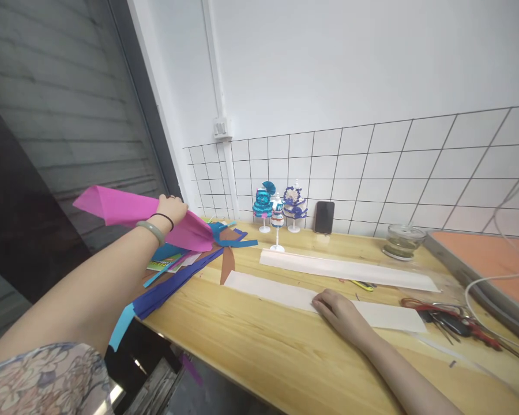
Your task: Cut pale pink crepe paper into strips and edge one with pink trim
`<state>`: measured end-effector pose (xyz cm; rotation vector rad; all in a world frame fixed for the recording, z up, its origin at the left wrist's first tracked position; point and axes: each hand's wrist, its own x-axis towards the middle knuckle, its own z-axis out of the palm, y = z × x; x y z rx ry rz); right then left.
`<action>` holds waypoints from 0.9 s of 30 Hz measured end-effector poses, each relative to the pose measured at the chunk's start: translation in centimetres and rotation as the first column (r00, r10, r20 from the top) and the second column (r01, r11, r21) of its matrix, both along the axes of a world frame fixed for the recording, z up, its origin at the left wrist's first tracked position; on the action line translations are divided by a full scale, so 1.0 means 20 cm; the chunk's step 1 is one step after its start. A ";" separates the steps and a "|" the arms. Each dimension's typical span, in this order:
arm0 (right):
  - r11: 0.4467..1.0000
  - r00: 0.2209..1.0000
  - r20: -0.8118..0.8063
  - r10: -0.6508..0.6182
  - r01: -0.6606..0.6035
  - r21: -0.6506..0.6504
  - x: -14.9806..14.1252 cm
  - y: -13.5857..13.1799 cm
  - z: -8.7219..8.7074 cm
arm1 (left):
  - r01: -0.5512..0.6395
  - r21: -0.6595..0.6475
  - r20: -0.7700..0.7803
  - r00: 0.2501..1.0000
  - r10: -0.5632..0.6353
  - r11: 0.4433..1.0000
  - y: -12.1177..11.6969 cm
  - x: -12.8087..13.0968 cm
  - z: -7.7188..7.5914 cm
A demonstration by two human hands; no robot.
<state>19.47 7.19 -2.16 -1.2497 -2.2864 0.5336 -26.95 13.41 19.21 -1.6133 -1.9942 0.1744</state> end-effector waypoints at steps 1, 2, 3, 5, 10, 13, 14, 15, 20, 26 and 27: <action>1.000 1.000 0.002 -0.001 0.001 0.003 0.00 0.00 0.00 | 0.012 0.026 -0.023 1.000 -0.011 1.000 0.01 0.00 0.03; 1.000 1.000 0.005 -0.003 0.003 0.008 0.00 0.00 0.00 | 0.032 0.053 -0.051 0.998 -0.029 0.998 0.01 0.01 0.05; 1.000 1.000 0.008 -0.003 0.003 0.012 0.00 0.01 0.00 | 0.058 0.077 -0.083 0.995 -0.051 0.995 0.01 0.01 0.07; 1.000 1.000 0.013 -0.001 0.001 0.016 0.00 0.01 -0.01 | 0.110 0.110 -0.141 0.985 -0.094 0.988 0.02 0.02 0.10; 1.000 1.000 0.016 -0.002 0.002 0.011 0.01 0.02 -0.03 | 0.146 0.180 -0.186 0.976 -0.112 0.973 0.00 0.01 0.13; 1.000 1.000 0.014 -0.002 0.002 0.007 0.01 0.02 -0.04 | 0.139 0.239 -0.163 0.981 -0.102 0.961 -0.02 -0.01 0.14; 1.000 1.000 0.014 -0.002 0.001 0.007 0.02 0.02 -0.04 | 0.130 0.261 -0.147 0.985 -0.094 0.956 -0.02 -0.01 0.14; 1.000 1.000 0.014 -0.002 0.002 0.006 0.02 0.03 -0.04 | 0.116 0.288 -0.129 0.988 -0.082 0.951 -0.03 -0.02 0.14; 1.000 1.000 0.004 0.003 -0.003 -0.014 0.03 0.04 -0.05 | 0.097 0.388 -0.108 0.992 -0.059 0.916 -0.07 -0.04 0.15; 1.000 1.000 -0.007 -0.008 0.008 -0.001 0.02 0.04 -0.04 | 0.058 0.258 -0.118 0.993 -0.028 0.964 -0.11 -0.12 0.16; 1.000 1.000 -0.010 -0.018 0.018 0.008 0.01 0.03 -0.03 | 0.056 0.228 -0.130 0.991 -0.027 0.972 -0.12 -0.13 0.16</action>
